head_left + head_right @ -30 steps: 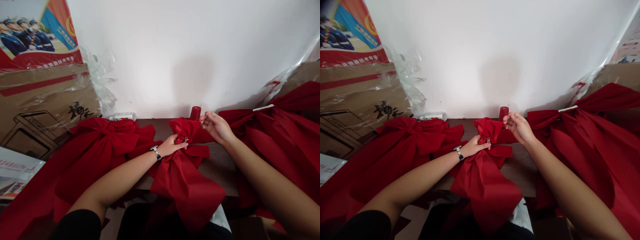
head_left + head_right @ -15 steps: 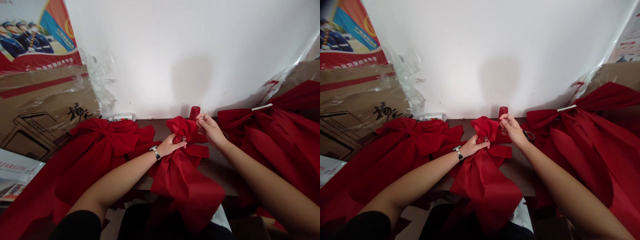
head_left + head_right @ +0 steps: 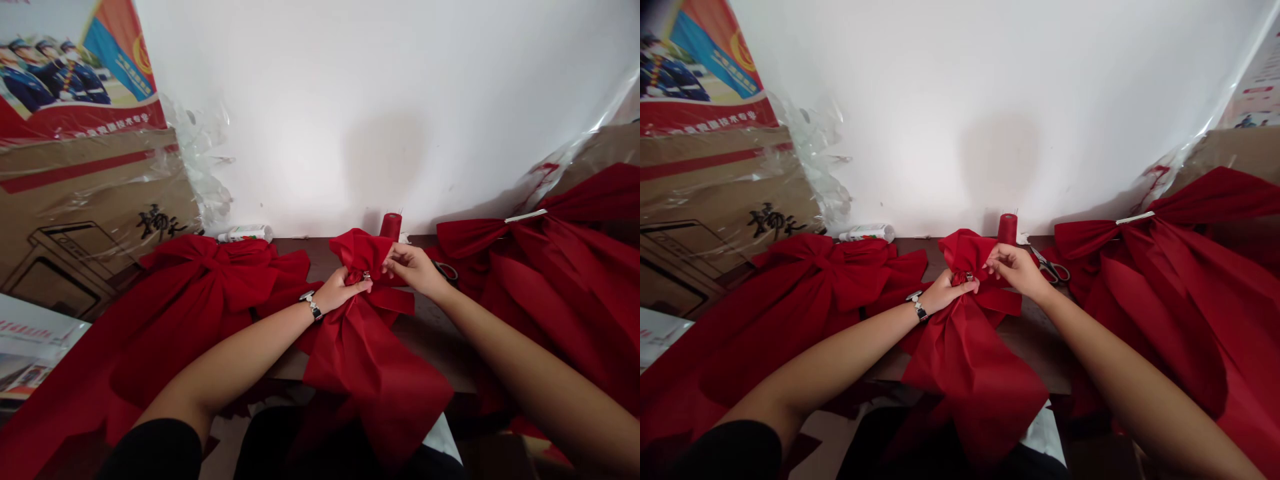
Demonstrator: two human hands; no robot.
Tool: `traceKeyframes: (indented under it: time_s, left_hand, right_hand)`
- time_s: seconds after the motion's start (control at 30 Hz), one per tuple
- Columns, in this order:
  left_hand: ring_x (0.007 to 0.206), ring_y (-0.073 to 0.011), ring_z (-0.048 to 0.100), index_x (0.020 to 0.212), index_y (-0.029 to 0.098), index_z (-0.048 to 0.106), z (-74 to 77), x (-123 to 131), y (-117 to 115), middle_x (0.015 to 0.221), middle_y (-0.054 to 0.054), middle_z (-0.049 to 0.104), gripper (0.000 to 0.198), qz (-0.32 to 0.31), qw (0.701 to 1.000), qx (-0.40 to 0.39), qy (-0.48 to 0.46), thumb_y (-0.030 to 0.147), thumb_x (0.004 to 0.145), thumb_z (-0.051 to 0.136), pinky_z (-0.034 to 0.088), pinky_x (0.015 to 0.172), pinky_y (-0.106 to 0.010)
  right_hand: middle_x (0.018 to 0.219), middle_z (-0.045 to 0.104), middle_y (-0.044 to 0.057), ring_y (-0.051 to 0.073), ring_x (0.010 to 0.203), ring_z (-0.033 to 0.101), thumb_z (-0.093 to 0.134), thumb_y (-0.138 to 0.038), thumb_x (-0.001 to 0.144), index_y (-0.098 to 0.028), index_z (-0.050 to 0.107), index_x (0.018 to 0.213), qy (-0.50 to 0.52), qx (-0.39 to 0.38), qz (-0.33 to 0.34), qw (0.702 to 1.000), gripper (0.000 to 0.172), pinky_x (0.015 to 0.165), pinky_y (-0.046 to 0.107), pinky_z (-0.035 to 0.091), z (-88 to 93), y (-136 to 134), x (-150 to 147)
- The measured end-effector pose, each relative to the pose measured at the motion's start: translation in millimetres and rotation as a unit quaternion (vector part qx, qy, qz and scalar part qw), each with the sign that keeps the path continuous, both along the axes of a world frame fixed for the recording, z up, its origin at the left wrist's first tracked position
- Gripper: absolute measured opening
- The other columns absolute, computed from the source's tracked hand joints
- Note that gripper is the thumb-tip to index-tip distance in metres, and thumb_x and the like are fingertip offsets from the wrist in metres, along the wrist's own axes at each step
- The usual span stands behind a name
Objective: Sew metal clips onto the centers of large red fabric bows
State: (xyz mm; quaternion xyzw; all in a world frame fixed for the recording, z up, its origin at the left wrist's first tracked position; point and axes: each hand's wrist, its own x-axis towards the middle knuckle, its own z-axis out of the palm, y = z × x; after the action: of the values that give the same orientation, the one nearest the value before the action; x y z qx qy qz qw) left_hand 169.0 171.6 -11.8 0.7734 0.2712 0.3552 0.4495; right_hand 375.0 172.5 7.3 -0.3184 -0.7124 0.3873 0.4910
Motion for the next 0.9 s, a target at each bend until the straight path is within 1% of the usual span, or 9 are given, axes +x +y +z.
traceKeyframes:
  time_s: [0.03, 0.1, 0.2, 0.27, 0.4, 0.53, 0.73, 0.9]
  left_hand:
    - [0.079, -0.0143, 0.058, 0.077, 0.013, 0.059, -0.5, 0.1, 0.1, 0.080, -0.004, 0.063, 0.034, -0.004, 1.000, -0.003, 0.004, 0.047, 0.083, 0.058, 0.043, 0.085, -0.026]
    - [0.078, -0.0145, 0.057, 0.077, 0.013, 0.059, -1.5, 0.4, 0.2, 0.078, -0.003, 0.062, 0.036, -0.007, 1.000, -0.012, 0.015, 0.049, 0.081, 0.061, 0.043, 0.084, -0.027]
    - [0.077, -0.0147, 0.056, 0.081, 0.012, 0.059, -3.1, 0.4, 0.5, 0.078, -0.003, 0.061, 0.039, -0.016, 0.999, -0.025, 0.026, 0.051, 0.077, 0.063, 0.043, 0.081, -0.027]
    - [0.076, -0.0144, 0.055, 0.082, 0.013, 0.059, -3.9, 0.1, 0.8, 0.078, -0.003, 0.060, 0.039, -0.025, 0.999, -0.030, 0.028, 0.051, 0.077, 0.063, 0.043, 0.079, -0.027]
    - [0.074, -0.0136, 0.054, 0.081, 0.013, 0.058, -4.2, -0.6, 1.3, 0.078, -0.003, 0.059, 0.038, -0.033, 0.999, -0.033, 0.027, 0.050, 0.078, 0.063, 0.042, 0.077, -0.026]
    - [0.075, -0.0138, 0.054, 0.082, 0.013, 0.058, -3.5, -0.2, 0.8, 0.079, -0.003, 0.059, 0.037, -0.033, 0.998, -0.036, 0.030, 0.050, 0.078, 0.063, 0.042, 0.077, -0.026]
    - [0.074, -0.0137, 0.054, 0.078, 0.013, 0.057, -3.5, 0.2, 0.6, 0.077, -0.002, 0.059, 0.034, -0.053, 0.997, -0.046, 0.031, 0.047, 0.078, 0.064, 0.042, 0.077, -0.026]
    - [0.073, -0.0128, 0.054, 0.076, 0.013, 0.057, -5.1, -0.3, 2.6, 0.076, -0.002, 0.059, 0.032, -0.079, 0.995, -0.052, 0.019, 0.044, 0.079, 0.065, 0.042, 0.075, -0.026]
  right_hand:
    - [0.064, 0.061, 0.002, 0.013, 0.055, 0.054, 0.068, -0.039, 0.076, -0.018, 0.058, 0.071, -0.018, 0.013, -0.011, 1.000, 0.024, 0.054, 0.027, 0.046, 0.1, -0.9, 0.3]
    - [0.066, 0.064, 0.003, 0.016, 0.062, 0.058, 0.067, -0.035, 0.077, -0.018, 0.062, 0.071, -0.049, 0.047, -0.027, 0.997, 0.019, 0.064, 0.031, 0.050, 1.9, -2.6, 0.7]
    - [0.083, 0.069, 0.005, 0.023, 0.085, 0.063, 0.064, -0.031, 0.078, -0.019, 0.067, 0.081, -0.073, 0.078, -0.007, 0.994, 0.013, 0.084, 0.038, 0.050, 6.3, -4.0, 0.6]
    - [0.090, 0.070, 0.007, 0.026, 0.094, 0.063, 0.065, -0.031, 0.077, -0.019, 0.067, 0.086, -0.078, 0.077, 0.009, 0.994, 0.015, 0.090, 0.041, 0.048, 7.9, -3.4, 0.3]
    - [0.095, 0.069, 0.008, 0.026, 0.098, 0.062, 0.065, -0.031, 0.077, -0.019, 0.066, 0.086, -0.070, 0.077, 0.000, 0.995, 0.015, 0.093, 0.042, 0.047, 5.0, 0.3, 0.8]
    - [0.096, 0.068, 0.008, 0.025, 0.097, 0.062, 0.058, -0.023, 0.081, -0.019, 0.066, 0.089, -0.082, 0.093, 0.004, 0.992, 0.012, 0.092, 0.041, 0.047, 0.6, 1.5, 0.5]
    - [0.083, 0.068, 0.005, 0.025, 0.093, 0.062, 0.055, -0.015, 0.079, -0.019, 0.067, 0.082, -0.115, 0.094, 0.041, 0.988, 0.013, 0.086, 0.038, 0.050, 2.1, -2.6, -0.6]
    - [0.082, 0.068, 0.005, 0.024, 0.088, 0.063, 0.055, -0.016, 0.079, -0.019, 0.067, 0.082, -0.107, 0.071, 0.064, 0.990, 0.013, 0.085, 0.038, 0.051, 3.8, -4.3, -0.3]
